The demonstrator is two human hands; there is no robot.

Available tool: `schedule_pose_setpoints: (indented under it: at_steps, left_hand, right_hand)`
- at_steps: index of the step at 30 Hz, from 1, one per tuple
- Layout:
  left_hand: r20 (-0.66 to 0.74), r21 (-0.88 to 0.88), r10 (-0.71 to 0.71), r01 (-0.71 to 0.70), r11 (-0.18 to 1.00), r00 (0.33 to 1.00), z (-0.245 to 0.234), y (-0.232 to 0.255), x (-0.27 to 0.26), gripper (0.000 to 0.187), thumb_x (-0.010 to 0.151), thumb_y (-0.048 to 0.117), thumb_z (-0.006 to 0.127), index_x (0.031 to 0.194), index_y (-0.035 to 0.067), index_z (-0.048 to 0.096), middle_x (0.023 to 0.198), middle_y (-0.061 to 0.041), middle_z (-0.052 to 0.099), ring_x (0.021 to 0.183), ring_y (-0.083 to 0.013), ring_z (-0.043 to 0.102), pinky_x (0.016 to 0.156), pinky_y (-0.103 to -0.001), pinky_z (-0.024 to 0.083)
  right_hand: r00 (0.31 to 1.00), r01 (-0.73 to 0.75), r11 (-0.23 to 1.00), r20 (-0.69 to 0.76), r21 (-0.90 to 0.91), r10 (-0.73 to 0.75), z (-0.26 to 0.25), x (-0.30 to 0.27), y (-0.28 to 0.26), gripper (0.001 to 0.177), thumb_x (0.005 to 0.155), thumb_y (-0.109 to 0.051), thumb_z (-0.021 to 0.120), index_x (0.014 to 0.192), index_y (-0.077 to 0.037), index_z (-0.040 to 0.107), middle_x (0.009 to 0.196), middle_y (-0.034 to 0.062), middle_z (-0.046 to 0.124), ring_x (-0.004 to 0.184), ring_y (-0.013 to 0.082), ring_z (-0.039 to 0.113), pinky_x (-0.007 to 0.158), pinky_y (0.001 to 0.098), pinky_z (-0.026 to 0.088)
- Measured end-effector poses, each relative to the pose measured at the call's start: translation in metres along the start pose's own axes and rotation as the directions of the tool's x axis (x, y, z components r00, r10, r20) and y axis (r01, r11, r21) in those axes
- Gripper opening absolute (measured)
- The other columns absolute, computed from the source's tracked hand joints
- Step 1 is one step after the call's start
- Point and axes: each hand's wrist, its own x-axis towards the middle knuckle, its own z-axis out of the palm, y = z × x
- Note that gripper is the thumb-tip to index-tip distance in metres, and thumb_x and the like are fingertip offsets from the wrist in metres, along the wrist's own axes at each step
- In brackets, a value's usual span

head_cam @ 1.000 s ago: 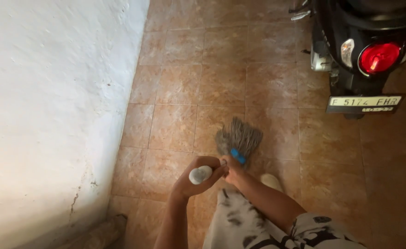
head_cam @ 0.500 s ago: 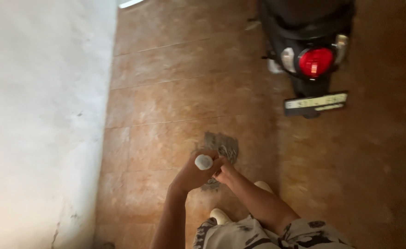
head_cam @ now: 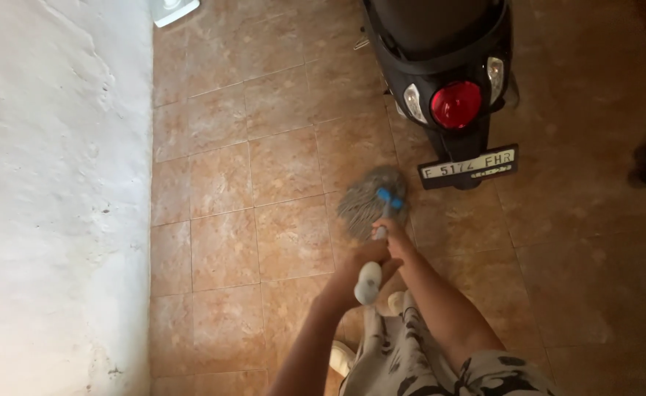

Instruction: Mopping the tiled floor of a room containing a parked scooter and audio equipment.

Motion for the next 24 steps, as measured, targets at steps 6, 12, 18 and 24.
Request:
schedule_pose_setpoints:
  at_steps: [6,12,18,24]
  left_hand:
    - [-0.061,-0.054,0.000,-0.003,0.999,0.998,0.020,-0.018,0.001,0.025,0.096,0.010,0.072,0.080,0.001,0.055,0.076,-0.009,0.055,0.066,-0.0208,0.054,0.062,-0.037,0.046]
    - [0.062,-0.044,-0.041,0.043,0.998,0.997,0.009,0.007,0.003,0.023,0.095,0.011,0.074,0.081,0.001,0.059,0.076,-0.009,0.060,0.067,-0.0198,0.059,0.062,-0.035,0.048]
    - [0.181,-0.129,-0.078,0.102,0.986,0.980,0.002,0.016,0.013,0.021,0.100,0.016,0.070,0.085,0.002,0.066,0.074,-0.008,0.065,0.068,-0.0160,0.062,0.062,-0.034,0.050]
    - [0.193,-0.131,-0.194,0.222,0.966,0.962,0.012,0.018,0.017,0.021,0.098,0.017,0.069,0.083,0.003,0.068,0.071,-0.006,0.064,0.066,-0.0137,0.059,0.059,-0.032,0.048]
  right_hand:
    - [0.972,0.092,0.991,-0.226,0.096,-0.069,0.021,-0.047,-0.046,0.014,0.091,-0.008,0.062,0.083,-0.010,0.051,0.071,-0.0001,0.053,0.059,0.0146,0.052,0.052,0.0339,0.043]
    - [0.984,0.061,0.992,-0.172,0.112,-0.041,0.019,-0.084,-0.039,0.028,0.092,-0.010,0.061,0.076,-0.015,0.039,0.065,-0.0001,0.044,0.050,0.0141,0.044,0.041,0.0312,0.031]
    - [0.987,0.093,0.980,-0.148,0.178,-0.066,0.014,-0.155,-0.022,0.031,0.097,-0.018,0.054,0.072,-0.013,0.037,0.061,0.0020,0.039,0.047,0.0160,0.039,0.041,0.0319,0.035]
    - [0.952,0.043,0.979,-0.305,0.197,0.019,-0.011,-0.174,-0.013,0.029,0.098,-0.017,0.050,0.071,-0.013,0.039,0.064,0.0036,0.042,0.049,0.0158,0.039,0.041,0.0300,0.035]
